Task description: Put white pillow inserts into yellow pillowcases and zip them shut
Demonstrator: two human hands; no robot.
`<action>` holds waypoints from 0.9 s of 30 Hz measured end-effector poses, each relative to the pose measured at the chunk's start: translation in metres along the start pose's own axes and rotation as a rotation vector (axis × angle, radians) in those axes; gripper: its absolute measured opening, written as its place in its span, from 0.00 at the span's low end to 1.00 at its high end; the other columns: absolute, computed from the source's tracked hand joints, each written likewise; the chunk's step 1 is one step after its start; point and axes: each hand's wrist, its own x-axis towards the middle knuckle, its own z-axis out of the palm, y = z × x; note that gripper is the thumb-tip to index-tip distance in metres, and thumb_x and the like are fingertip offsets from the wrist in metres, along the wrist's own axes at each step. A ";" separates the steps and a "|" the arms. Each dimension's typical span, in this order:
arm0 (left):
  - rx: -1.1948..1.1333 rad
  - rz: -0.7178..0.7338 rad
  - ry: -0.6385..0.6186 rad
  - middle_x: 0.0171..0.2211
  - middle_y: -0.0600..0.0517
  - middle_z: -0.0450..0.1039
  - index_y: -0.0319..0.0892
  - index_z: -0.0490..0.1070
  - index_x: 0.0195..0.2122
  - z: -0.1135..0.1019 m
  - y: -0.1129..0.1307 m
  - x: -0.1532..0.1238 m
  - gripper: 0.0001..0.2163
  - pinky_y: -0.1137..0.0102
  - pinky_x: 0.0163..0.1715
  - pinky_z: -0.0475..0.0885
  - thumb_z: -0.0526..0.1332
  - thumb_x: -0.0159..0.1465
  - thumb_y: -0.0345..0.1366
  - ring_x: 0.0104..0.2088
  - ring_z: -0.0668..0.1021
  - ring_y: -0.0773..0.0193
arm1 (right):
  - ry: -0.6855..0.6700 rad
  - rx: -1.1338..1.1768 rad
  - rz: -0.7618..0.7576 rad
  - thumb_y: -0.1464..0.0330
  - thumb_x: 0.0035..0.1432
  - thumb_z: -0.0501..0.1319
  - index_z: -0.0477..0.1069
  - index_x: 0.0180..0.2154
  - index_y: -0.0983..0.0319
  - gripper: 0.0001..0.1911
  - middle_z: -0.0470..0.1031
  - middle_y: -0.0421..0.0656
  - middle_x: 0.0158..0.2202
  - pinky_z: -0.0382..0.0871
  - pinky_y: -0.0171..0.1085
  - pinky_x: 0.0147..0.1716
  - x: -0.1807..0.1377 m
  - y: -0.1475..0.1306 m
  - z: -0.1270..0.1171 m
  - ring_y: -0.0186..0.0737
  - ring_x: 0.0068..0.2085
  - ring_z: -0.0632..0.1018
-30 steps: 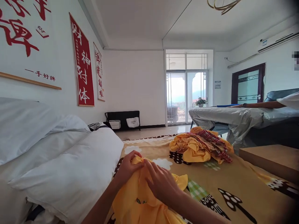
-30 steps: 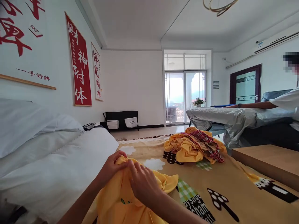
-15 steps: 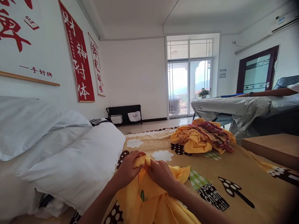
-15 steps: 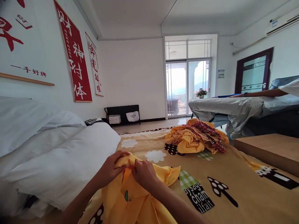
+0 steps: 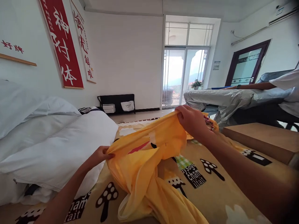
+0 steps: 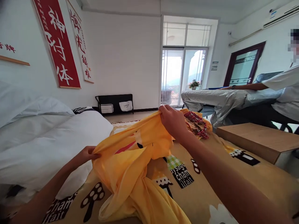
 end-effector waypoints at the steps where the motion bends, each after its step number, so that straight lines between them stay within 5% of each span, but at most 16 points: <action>1: -0.104 -0.007 -0.067 0.29 0.52 0.73 0.41 0.71 0.31 0.000 0.005 -0.003 0.16 0.68 0.34 0.70 0.63 0.52 0.50 0.36 0.75 0.56 | 0.097 0.000 -0.051 0.74 0.60 0.48 0.73 0.42 0.62 0.16 0.77 0.47 0.36 0.58 0.36 0.28 0.005 0.009 -0.007 0.40 0.34 0.75; 3: -0.187 0.002 -0.054 0.30 0.53 0.73 0.42 0.71 0.31 -0.004 0.018 -0.008 0.17 0.70 0.31 0.68 0.66 0.50 0.50 0.33 0.75 0.58 | 0.202 -0.024 -0.127 0.73 0.61 0.48 0.73 0.47 0.64 0.18 0.77 0.48 0.38 0.60 0.36 0.30 0.015 0.027 -0.024 0.40 0.37 0.75; 9: 0.375 0.130 0.662 0.17 0.61 0.53 0.43 0.67 0.27 -0.057 0.056 -0.006 0.15 0.77 0.24 0.54 0.62 0.56 0.50 0.20 0.58 0.73 | 0.296 -0.212 -0.005 0.69 0.62 0.47 0.74 0.48 0.69 0.21 0.78 0.52 0.41 0.57 0.41 0.31 0.059 0.074 -0.090 0.40 0.39 0.76; 11: 0.381 0.110 0.779 0.20 0.61 0.55 0.41 0.69 0.29 -0.074 0.063 -0.002 0.14 0.79 0.28 0.56 0.60 0.58 0.48 0.23 0.61 0.74 | 0.359 -0.182 0.086 0.69 0.60 0.47 0.74 0.48 0.70 0.22 0.78 0.51 0.42 0.58 0.43 0.34 0.072 0.080 -0.107 0.41 0.43 0.76; 13: 0.180 0.144 0.769 0.28 0.58 0.64 0.40 0.70 0.36 -0.075 0.064 0.002 0.14 0.77 0.34 0.61 0.60 0.59 0.47 0.31 0.68 0.72 | 0.353 -0.152 0.164 0.68 0.60 0.48 0.74 0.47 0.70 0.22 0.78 0.51 0.42 0.57 0.44 0.35 0.080 0.078 -0.117 0.43 0.44 0.76; 15: -0.088 0.225 0.571 0.45 0.50 0.70 0.42 0.66 0.51 -0.050 0.056 0.004 0.22 0.71 0.41 0.68 0.60 0.59 0.48 0.46 0.72 0.61 | 0.298 -0.167 0.214 0.65 0.61 0.48 0.75 0.46 0.71 0.23 0.78 0.50 0.42 0.54 0.45 0.33 0.081 0.073 -0.116 0.44 0.44 0.75; 17: -0.210 0.251 0.245 0.59 0.43 0.64 0.47 0.54 0.63 -0.002 0.038 0.000 0.35 0.64 0.47 0.70 0.63 0.56 0.50 0.56 0.69 0.53 | 0.241 -0.213 0.223 0.63 0.63 0.45 0.75 0.46 0.72 0.25 0.78 0.50 0.42 0.51 0.45 0.31 0.076 0.072 -0.108 0.45 0.45 0.75; 20: 0.011 0.137 -0.171 0.58 0.44 0.68 0.47 0.64 0.58 0.090 -0.004 -0.012 0.37 0.62 0.52 0.68 0.71 0.45 0.43 0.56 0.70 0.50 | 0.181 -0.288 0.224 0.66 0.65 0.43 0.74 0.48 0.73 0.25 0.77 0.55 0.42 0.51 0.44 0.31 0.063 0.086 -0.097 0.45 0.46 0.75; 21: 0.058 0.102 -0.243 0.52 0.47 0.73 0.46 0.69 0.53 0.116 -0.019 -0.017 0.29 0.63 0.51 0.68 0.68 0.48 0.42 0.51 0.74 0.52 | 0.162 -0.303 0.238 0.68 0.66 0.45 0.73 0.48 0.73 0.23 0.77 0.56 0.42 0.53 0.43 0.31 0.058 0.096 -0.096 0.44 0.46 0.75; 22: 0.080 0.060 -0.270 0.46 0.49 0.76 0.45 0.73 0.47 0.137 -0.033 -0.021 0.19 0.66 0.46 0.70 0.63 0.53 0.41 0.46 0.76 0.55 | 0.148 -0.305 0.269 0.69 0.66 0.46 0.73 0.48 0.73 0.21 0.77 0.57 0.42 0.55 0.42 0.32 0.052 0.107 -0.096 0.44 0.45 0.76; 24: 0.107 0.054 -0.133 0.40 0.49 0.77 0.43 0.74 0.40 0.158 -0.053 -0.026 0.13 0.68 0.42 0.71 0.57 0.56 0.39 0.41 0.77 0.57 | 0.138 -0.270 0.371 0.69 0.66 0.50 0.73 0.47 0.72 0.18 0.78 0.55 0.39 0.59 0.42 0.37 0.040 0.130 -0.102 0.42 0.43 0.76; 27: 0.128 0.138 0.139 0.41 0.48 0.77 0.43 0.73 0.42 0.141 -0.062 -0.025 0.16 0.67 0.43 0.71 0.55 0.52 0.36 0.43 0.77 0.56 | 0.205 -0.128 0.478 0.57 0.68 0.48 0.74 0.44 0.72 0.26 0.78 0.53 0.38 0.62 0.45 0.41 0.022 0.157 -0.111 0.40 0.41 0.76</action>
